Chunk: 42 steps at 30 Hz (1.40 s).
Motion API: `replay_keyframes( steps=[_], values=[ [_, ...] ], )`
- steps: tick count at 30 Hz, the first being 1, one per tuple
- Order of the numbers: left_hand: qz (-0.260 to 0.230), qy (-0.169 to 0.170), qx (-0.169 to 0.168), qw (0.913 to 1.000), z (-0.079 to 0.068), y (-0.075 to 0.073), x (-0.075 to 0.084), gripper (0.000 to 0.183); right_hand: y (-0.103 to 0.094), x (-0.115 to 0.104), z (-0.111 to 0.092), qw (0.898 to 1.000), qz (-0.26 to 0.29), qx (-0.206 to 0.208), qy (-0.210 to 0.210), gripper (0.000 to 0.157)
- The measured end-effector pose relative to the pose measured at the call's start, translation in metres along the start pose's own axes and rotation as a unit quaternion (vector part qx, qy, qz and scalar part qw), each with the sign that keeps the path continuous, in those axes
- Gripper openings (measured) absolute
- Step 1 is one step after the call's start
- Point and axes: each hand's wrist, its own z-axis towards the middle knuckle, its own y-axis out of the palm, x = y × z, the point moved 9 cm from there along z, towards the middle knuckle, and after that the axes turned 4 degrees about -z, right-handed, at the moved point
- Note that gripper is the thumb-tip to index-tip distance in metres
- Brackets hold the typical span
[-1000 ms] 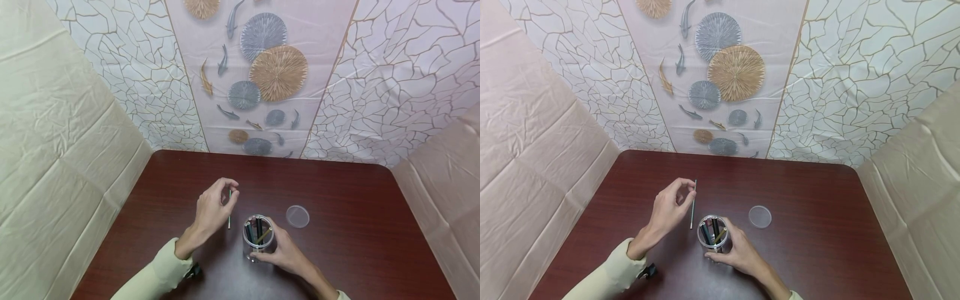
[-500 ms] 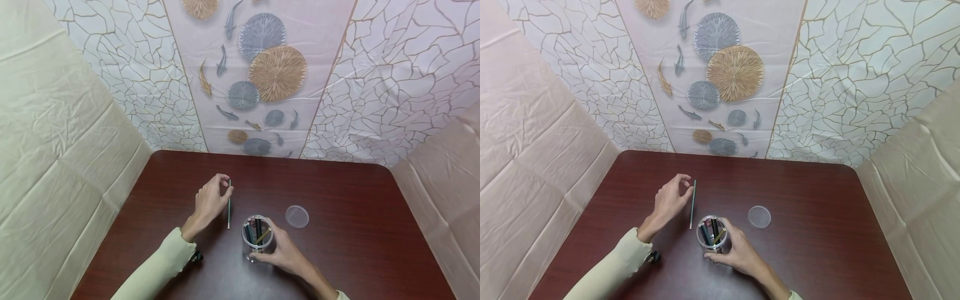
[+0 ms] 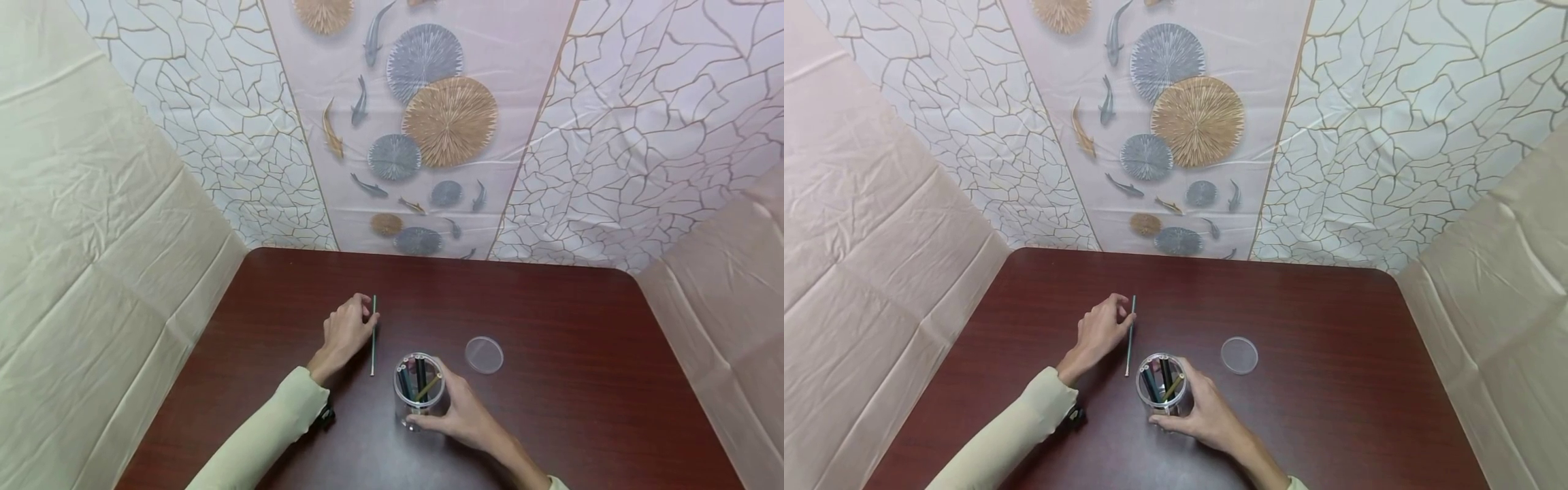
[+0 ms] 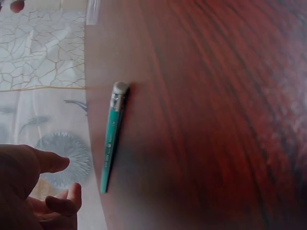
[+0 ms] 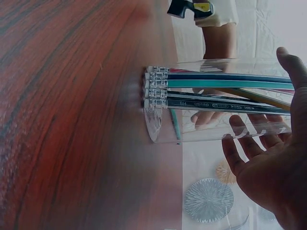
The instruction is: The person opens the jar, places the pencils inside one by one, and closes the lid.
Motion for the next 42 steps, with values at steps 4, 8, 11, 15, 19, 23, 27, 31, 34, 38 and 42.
replay_keyframes(
  steps=[4,8,11,15,19,23,27,31,34,38,42],
  values=[
    [0.008,-0.01,-0.011,0.9999,0.001,0.007,-0.004,0.035,0.0,0.0,0.0,1.0,0.001,0.0,-0.004,0.083],
    [0.01,-0.012,-0.016,0.9998,0.001,0.012,-0.007,0.034,0.0,0.0,0.0,1.0,-0.002,0.002,-0.006,0.081],
    [0.013,-0.012,-0.019,0.9997,0.001,0.015,-0.008,0.033,0.0,0.0,0.0,1.0,-0.003,0.003,-0.009,0.081],
    [0.019,-0.013,-0.022,0.9995,0.0,0.018,-0.01,0.032,0.001,0.001,0.0,1.0,-0.002,0.002,-0.011,0.081],
    [0.028,-0.014,-0.029,0.9991,-0.001,0.022,-0.011,0.032,0.001,0.0,0.0,1.0,-0.002,0.002,-0.01,0.082],
    [0.036,-0.016,-0.035,0.9986,-0.001,0.025,-0.012,0.031,0.001,0.0,0.0,1.0,-0.001,0.001,-0.01,0.082],
    [0.042,-0.016,-0.042,0.9981,-0.002,0.027,-0.013,0.03,0.001,0.0,0.0,1.0,0.001,0.002,-0.011,0.082],
    [0.045,-0.014,-0.05,0.9976,-0.002,0.028,-0.012,0.029,0.001,0.0,0.001,1.0,0.0,0.004,-0.013,0.082],
    [0.051,-0.012,-0.05,0.9974,-0.002,0.028,-0.012,0.027,0.001,0.0,0.0,1.0,-0.001,0.005,-0.013,0.082],
    [0.068,-0.005,-0.044,0.9967,-0.002,0.026,-0.01,0.026,0.001,0.001,0.0,1.0,-0.002,0.004,-0.011,0.083],
    [0.088,0.008,-0.038,0.9954,-0.003,0.024,-0.006,0.024,0.001,0.001,0.0,1.0,0.0,0.002,-0.009,0.082]
  ],
)
